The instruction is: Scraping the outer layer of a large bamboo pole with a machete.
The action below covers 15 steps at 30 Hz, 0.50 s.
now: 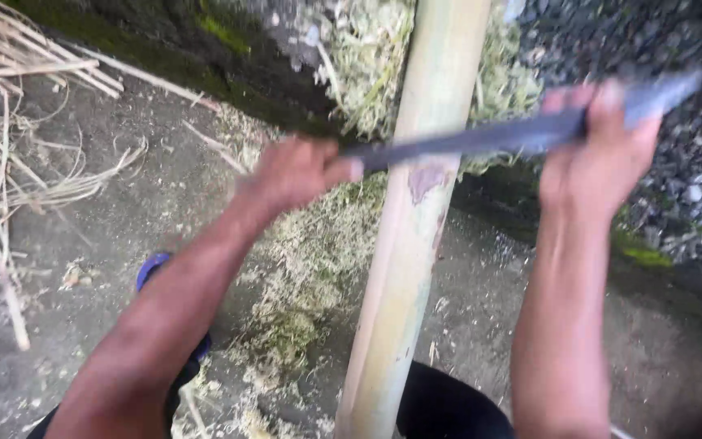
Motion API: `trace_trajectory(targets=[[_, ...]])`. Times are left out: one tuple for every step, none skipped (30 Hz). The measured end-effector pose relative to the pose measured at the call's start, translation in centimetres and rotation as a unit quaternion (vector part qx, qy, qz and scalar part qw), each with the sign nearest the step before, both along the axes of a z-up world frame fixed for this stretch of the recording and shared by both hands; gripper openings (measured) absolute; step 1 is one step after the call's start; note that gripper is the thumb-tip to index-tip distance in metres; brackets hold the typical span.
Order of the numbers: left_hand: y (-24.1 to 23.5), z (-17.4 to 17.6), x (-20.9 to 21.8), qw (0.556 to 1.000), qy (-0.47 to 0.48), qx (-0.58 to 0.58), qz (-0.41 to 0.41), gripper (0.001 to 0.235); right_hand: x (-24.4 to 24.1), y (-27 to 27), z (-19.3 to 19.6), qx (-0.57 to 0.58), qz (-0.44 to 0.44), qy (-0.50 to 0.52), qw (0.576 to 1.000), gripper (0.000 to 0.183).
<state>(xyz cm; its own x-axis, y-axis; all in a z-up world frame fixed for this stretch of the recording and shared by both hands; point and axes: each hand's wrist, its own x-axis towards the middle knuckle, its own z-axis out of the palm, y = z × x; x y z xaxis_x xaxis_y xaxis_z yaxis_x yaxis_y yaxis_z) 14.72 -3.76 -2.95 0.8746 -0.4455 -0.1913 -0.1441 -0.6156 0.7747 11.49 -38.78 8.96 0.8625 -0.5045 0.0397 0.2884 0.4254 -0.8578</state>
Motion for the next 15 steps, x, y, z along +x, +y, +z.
trace_trajectory(targets=[[-0.2,0.3,0.0,1.000,0.004,0.014,-0.014,0.098,-0.3,0.1,0.3,-0.017,-0.007,-0.013,1.000,0.045],[0.0,-0.1,-1.5,0.999,0.022,0.034,-0.028,0.098,-1.4,0.4,-0.3,-0.027,-0.012,-0.011,1.000,0.047],[0.0,-0.4,-3.6,0.997,0.041,0.053,-0.042,0.098,-2.4,0.6,-1.0,-0.037,-0.017,-0.010,0.999,0.049],[0.0,-0.7,-2.9,0.996,0.045,0.057,-0.048,0.098,-1.0,0.2,-1.5,-0.034,-0.023,-0.005,0.999,0.049],[-0.1,-0.8,-2.2,0.997,0.019,0.062,-0.035,0.097,0.5,-0.3,-1.9,-0.017,0.014,-0.030,0.999,0.048],[-0.4,-0.3,-0.3,0.997,-0.017,0.066,-0.018,0.096,3.1,-0.9,-1.5,-0.003,0.054,-0.064,0.996,0.048],[-0.4,-0.2,-1.0,0.997,-0.023,0.067,-0.021,0.096,1.8,-1.4,-1.5,-0.002,0.051,-0.070,0.996,0.048],[0.0,-0.3,-2.0,0.995,-0.036,0.088,-0.017,0.094,0.6,-1.3,-2.1,0.013,0.045,-0.063,0.997,0.046],[0.5,-0.6,-3.0,0.993,-0.048,0.109,-0.014,0.091,-0.5,-1.3,-2.7,0.027,0.039,-0.055,0.997,0.044],[0.4,0.5,-1.9,0.992,-0.054,0.110,-0.016,0.091,-0.7,-0.8,-2.5,0.028,0.036,-0.060,0.997,0.044],[0.2,1.4,-0.8,0.990,-0.048,0.127,-0.035,0.092,-0.9,-0.4,-2.4,0.042,0.007,-0.058,0.997,0.044],[0.3,1.9,-0.6,0.987,-0.033,0.147,-0.053,0.092,-1.8,0.2,-3.0,0.059,-0.021,-0.046,0.997,0.044],[0.3,3.0,-0.1,0.986,-0.029,0.152,-0.055,0.092,2.1,-1.3,-3.2,0.063,-0.023,-0.042,0.997,0.044],[0.2,3.8,0.2,0.987,-0.026,0.147,-0.051,0.094,3.4,-2.1,-3.6,0.068,-0.019,-0.041,0.997,0.037],[0.1,4.4,0.2,0.988,-0.024,0.142,-0.048,0.096,3.3,-2.5,-3.9,0.073,-0.015,-0.041,0.996,0.031]])
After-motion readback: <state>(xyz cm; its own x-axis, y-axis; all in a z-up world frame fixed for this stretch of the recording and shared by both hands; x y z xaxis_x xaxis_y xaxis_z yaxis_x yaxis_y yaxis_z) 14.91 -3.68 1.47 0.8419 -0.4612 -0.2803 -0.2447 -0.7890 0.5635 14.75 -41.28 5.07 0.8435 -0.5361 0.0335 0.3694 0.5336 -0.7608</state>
